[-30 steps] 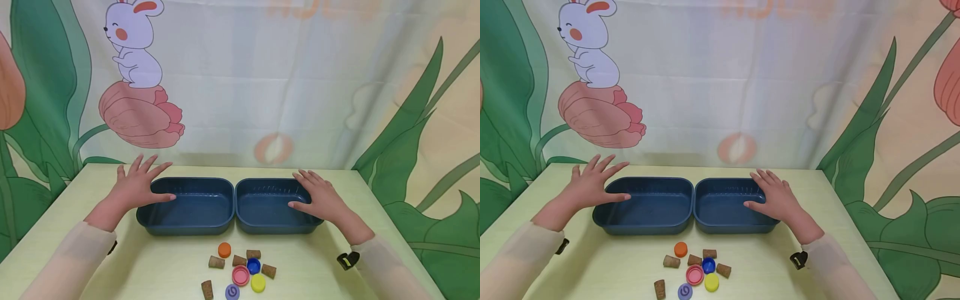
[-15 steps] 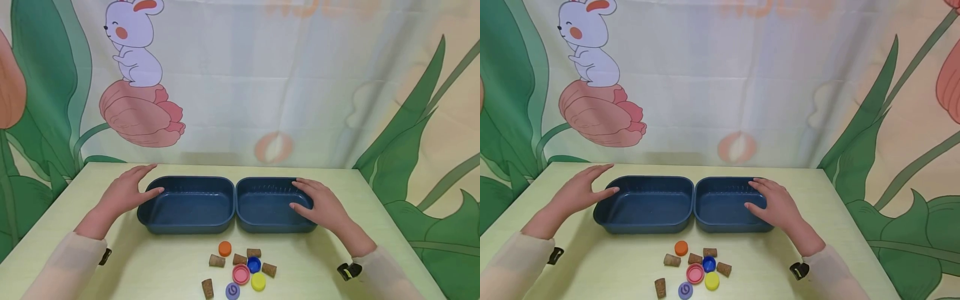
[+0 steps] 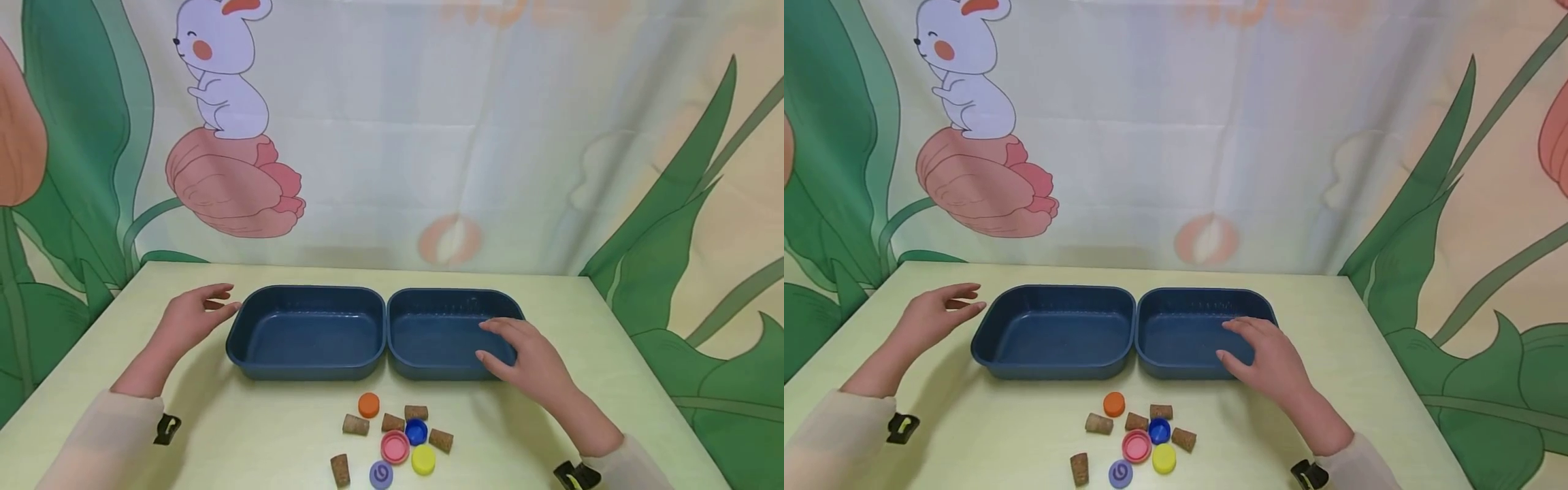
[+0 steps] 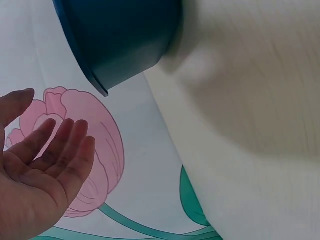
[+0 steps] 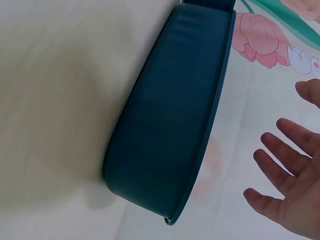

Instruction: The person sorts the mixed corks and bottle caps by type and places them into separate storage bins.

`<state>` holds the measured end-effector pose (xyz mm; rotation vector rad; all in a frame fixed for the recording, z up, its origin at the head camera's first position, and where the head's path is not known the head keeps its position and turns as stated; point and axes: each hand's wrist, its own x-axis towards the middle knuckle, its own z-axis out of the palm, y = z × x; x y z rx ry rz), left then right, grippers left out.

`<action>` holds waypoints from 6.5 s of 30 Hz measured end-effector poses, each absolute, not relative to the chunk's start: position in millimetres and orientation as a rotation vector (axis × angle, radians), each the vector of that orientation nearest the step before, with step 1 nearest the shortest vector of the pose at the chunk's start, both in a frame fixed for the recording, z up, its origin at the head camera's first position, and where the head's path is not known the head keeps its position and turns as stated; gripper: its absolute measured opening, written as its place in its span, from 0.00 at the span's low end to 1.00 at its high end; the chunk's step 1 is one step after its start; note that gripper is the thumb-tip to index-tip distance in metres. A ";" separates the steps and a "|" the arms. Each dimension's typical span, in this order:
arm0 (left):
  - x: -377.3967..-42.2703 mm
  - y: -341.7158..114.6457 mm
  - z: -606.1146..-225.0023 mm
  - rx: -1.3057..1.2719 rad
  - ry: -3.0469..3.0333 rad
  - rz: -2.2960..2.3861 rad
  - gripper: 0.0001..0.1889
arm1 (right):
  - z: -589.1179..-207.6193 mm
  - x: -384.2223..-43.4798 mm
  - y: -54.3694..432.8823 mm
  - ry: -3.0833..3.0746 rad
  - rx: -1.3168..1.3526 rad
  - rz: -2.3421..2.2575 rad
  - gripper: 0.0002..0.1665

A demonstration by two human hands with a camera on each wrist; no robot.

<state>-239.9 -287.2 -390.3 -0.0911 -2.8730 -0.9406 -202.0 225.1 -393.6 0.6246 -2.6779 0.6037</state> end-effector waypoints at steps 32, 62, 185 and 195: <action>-239.5 -298.3 -410.7 0.140 -2.996 -1.360 0.30 | -424.9 -152.2 205.8 -2.964 0.806 0.753 0.20; -244.4 -306.7 -421.4 0.202 -2.804 -1.873 0.27 | -443.1 -158.0 193.0 -3.179 0.956 0.708 0.16; -245.0 -306.4 -418.6 0.264 -2.876 -1.860 0.28 | -285.6 -241.8 209.9 -3.160 0.933 0.740 0.17; -246.9 -304.7 -417.3 0.286 -2.915 -1.805 0.27 | -279.1 -261.8 215.6 -3.172 0.916 0.767 0.18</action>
